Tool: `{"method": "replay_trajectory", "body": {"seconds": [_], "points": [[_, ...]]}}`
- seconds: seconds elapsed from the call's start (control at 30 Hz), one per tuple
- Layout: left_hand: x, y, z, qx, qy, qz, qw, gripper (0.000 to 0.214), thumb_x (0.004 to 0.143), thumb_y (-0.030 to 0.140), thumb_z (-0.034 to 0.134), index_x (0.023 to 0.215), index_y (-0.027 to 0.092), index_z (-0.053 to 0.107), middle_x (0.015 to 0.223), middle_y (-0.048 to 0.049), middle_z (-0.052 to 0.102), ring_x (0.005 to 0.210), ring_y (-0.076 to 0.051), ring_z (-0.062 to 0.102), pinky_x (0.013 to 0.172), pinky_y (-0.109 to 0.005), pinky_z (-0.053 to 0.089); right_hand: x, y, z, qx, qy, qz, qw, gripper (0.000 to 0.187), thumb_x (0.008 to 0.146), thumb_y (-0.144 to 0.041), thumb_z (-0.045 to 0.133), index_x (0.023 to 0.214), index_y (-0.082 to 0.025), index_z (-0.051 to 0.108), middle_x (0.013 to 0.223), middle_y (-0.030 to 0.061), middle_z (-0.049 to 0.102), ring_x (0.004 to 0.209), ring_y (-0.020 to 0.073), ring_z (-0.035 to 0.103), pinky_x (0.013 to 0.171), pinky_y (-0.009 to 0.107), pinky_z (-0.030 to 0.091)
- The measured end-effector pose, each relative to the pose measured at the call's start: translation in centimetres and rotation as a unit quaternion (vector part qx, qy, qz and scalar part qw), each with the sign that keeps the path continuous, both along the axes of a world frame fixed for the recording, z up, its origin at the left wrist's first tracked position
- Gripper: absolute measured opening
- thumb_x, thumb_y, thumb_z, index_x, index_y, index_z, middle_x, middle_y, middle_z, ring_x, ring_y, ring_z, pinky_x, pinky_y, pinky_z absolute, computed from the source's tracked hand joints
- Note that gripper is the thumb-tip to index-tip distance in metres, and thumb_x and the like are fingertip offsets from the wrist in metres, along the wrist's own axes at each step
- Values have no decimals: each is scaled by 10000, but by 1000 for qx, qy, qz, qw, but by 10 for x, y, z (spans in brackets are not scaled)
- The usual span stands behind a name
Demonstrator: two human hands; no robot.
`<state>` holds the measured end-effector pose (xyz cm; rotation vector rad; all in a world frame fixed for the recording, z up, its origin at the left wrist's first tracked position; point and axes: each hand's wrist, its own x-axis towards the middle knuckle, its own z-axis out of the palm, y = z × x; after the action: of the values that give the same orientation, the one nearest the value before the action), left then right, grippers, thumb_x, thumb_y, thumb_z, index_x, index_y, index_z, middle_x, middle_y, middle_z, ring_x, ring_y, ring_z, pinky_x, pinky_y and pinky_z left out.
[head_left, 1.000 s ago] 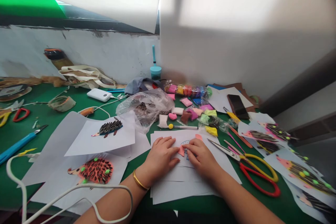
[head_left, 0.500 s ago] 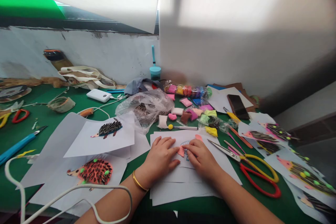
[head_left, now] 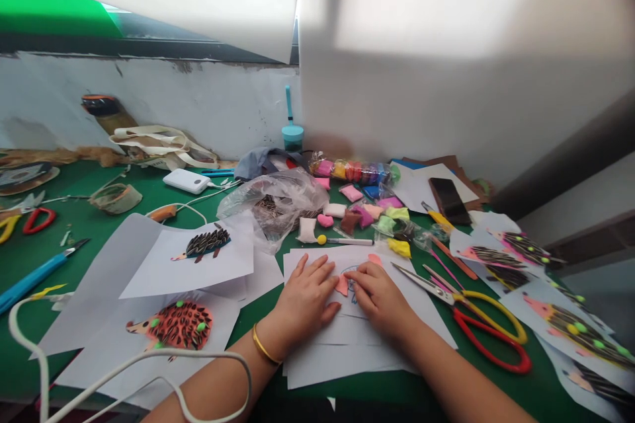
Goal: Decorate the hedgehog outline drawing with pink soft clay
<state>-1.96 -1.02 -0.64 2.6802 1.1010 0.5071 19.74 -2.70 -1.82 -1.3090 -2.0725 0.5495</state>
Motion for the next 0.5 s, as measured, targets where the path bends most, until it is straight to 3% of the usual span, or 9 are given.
{"method": "replay_trajectory", "body": {"seconds": [0.3, 0.5], "points": [[5, -3, 1, 13, 3, -36, 999, 368, 896, 214, 555, 1257, 277, 580, 1382, -64, 565, 1362, -261, 431, 1186, -572, 183, 2, 1, 0, 9, 10, 2, 1000, 284, 925, -184, 474, 1125, -210, 674, 1003, 87, 610, 958, 223, 583, 869, 408, 514], [3, -3, 1, -9, -20, -21, 1000, 448, 837, 194, 621, 1272, 294, 574, 1353, -55, 585, 1345, -258, 450, 1181, -550, 224, 2, 1, 0, 1, 20, -1, 1000, 272, 922, -176, 477, 1108, -216, 671, 995, 80, 606, 956, 219, 585, 874, 409, 510]]}}
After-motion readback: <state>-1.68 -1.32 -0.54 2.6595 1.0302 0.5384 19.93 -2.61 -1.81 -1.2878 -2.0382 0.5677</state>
